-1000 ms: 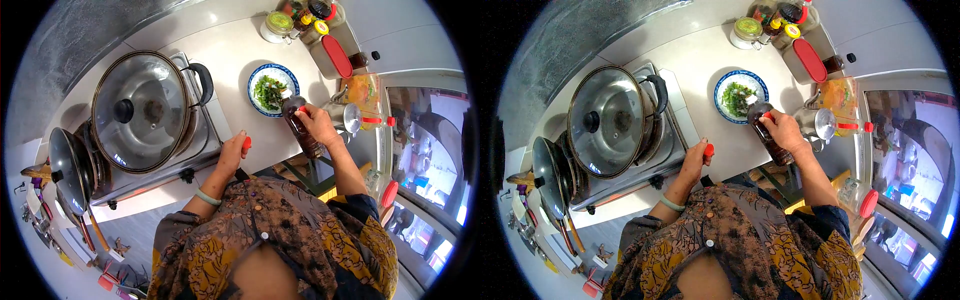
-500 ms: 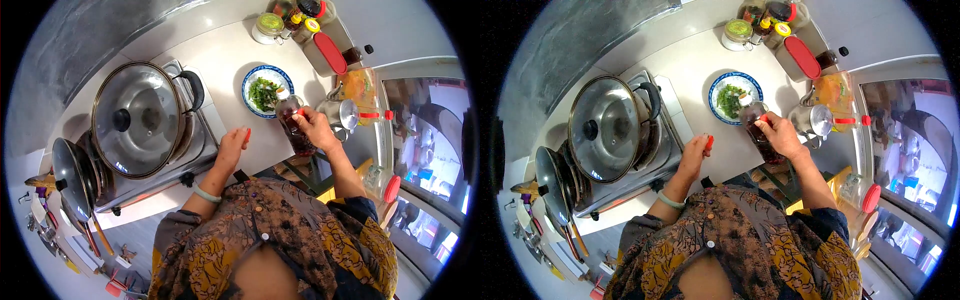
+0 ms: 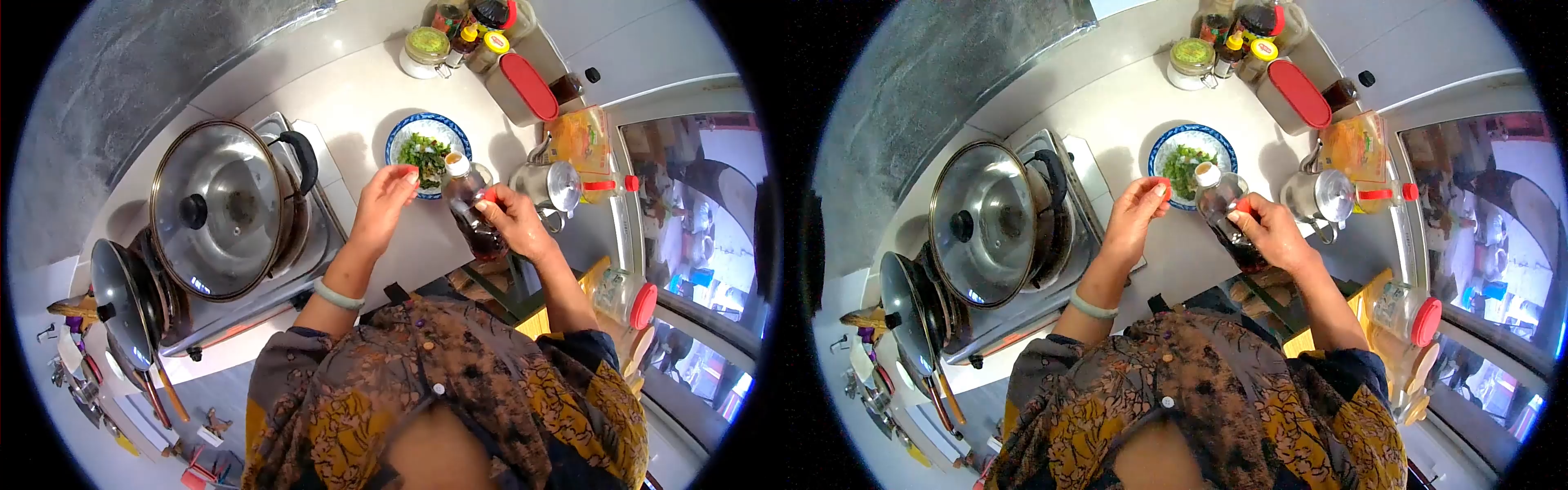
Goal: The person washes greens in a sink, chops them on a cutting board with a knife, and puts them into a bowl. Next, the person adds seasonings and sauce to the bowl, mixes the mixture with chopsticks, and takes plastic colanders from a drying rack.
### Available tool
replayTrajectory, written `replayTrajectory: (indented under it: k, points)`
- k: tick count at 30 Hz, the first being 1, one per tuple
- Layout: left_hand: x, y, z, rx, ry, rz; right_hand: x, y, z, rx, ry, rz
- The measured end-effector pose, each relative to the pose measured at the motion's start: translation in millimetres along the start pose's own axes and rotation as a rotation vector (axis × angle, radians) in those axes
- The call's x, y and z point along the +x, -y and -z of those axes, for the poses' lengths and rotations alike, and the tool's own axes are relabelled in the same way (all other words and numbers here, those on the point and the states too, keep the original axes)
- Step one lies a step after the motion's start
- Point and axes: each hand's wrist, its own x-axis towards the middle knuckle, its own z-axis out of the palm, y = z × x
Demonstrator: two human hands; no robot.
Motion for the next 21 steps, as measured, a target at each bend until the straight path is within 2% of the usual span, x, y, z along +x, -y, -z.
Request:
replayTrajectory:
  k: [7,13,16,21]
  points:
    - [16.3,-20.7,-19.6,0.031,0.138,-0.004,-12.8,18.2,13.3,-0.097,0.047,0.069]
    - [14.5,-29.4,-30.7,0.061,0.170,-0.010,-19.8,30.9,14.4,-0.229,0.024,0.103]
    - [16.2,-28.9,-32.3,0.164,0.191,-0.054,-22.4,29.5,13.0,-0.257,-0.005,0.128]
    - [11.8,-47.3,-37.3,0.513,0.199,-0.078,-27.1,26.7,10.1,-0.333,-0.061,0.215]
